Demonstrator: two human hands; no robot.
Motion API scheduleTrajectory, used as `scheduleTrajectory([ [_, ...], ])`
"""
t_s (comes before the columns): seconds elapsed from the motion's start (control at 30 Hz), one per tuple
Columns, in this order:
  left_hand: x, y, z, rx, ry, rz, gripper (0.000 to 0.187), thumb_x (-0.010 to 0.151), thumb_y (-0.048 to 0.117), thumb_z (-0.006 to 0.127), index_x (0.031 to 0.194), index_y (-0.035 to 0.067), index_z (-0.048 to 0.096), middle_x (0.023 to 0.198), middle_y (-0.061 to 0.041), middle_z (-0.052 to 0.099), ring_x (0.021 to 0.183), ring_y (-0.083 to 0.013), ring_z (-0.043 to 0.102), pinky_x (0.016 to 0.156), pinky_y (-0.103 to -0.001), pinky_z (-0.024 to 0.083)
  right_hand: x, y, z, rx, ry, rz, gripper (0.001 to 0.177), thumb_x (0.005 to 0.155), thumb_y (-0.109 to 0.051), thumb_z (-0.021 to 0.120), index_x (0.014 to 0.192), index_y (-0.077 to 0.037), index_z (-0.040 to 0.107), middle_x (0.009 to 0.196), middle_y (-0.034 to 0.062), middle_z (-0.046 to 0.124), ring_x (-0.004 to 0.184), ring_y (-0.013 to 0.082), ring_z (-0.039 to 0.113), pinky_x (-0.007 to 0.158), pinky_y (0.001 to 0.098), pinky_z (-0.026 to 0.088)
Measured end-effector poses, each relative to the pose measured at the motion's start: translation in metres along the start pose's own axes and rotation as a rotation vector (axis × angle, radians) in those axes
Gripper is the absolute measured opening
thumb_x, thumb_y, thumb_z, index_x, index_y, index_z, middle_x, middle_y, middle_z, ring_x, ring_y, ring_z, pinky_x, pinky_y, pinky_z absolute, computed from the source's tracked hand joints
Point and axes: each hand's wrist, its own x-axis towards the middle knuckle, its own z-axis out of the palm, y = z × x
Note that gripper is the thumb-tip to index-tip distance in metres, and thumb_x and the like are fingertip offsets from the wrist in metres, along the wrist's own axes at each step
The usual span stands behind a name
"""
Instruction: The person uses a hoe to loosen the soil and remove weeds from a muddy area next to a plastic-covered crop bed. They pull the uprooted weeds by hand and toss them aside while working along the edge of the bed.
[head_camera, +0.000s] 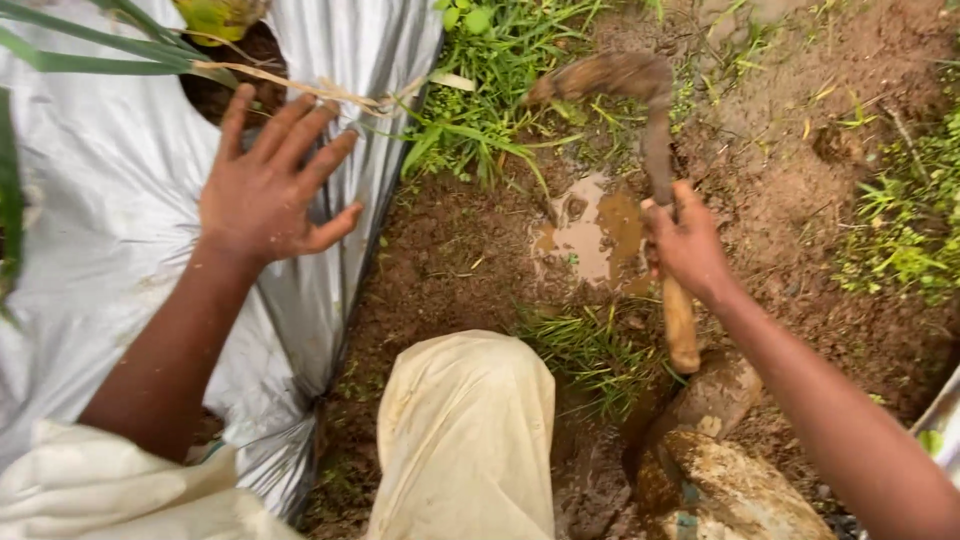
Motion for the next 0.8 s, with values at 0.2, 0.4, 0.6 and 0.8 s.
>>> scheduleTrajectory([
  [0.2,-0.007,0.003,-0.001,-0.101,0.209,-0.060,0.082,0.097,0.090,0.028,0.157,0.042,0.055,0.160,0.011,0.055,0.155,-0.0065,0.047,0.138,-0.047,0.006,0.003,-0.036,-0.008,-0.157,-0.076,0.019,0.010,0.113,-0.013,0.046,0.121,-0.009,0.051,0.088,0.0080,0.058,0.059,0.0197,0.055,0.045,0.0309,0.050],
  [0.4,-0.007,0.001,0.000,-0.169,0.199,-0.047,0.079,0.100,0.086,0.030,0.157,0.038,0.058,0.161,0.006,0.057,0.155,-0.0104,0.048,0.136,-0.048,0.009,0.037,-0.049,0.016,0.251,0.189,-0.390,0.004,0.118,-0.012,0.041,0.119,-0.012,0.045,0.077,-0.0027,0.052,0.052,0.0077,0.047,0.040,0.0205,0.046],
  [0.6,-0.007,0.000,-0.003,-0.239,0.188,-0.050,0.076,0.101,0.083,0.033,0.155,0.036,0.060,0.160,0.003,0.057,0.152,-0.0118,0.049,0.134,-0.047,0.011,0.030,-0.016,0.060,0.205,-0.076,-0.182,0.058,0.106,-0.001,0.042,0.159,-0.007,0.021,0.109,0.0116,0.075,0.049,0.0133,0.058,0.031,0.0262,0.047],
  [0.8,-0.001,-0.002,-0.011,-0.453,0.301,-0.031,0.068,0.100,0.069,0.055,0.144,0.021,0.071,0.151,-0.008,0.065,0.143,-0.0221,0.059,0.126,-0.050,0.024,0.027,-0.042,0.035,-0.103,-0.082,0.086,0.020,0.111,-0.007,0.043,0.127,-0.009,0.055,0.101,0.0143,0.072,0.066,0.0218,0.065,0.044,0.0302,0.053],
])
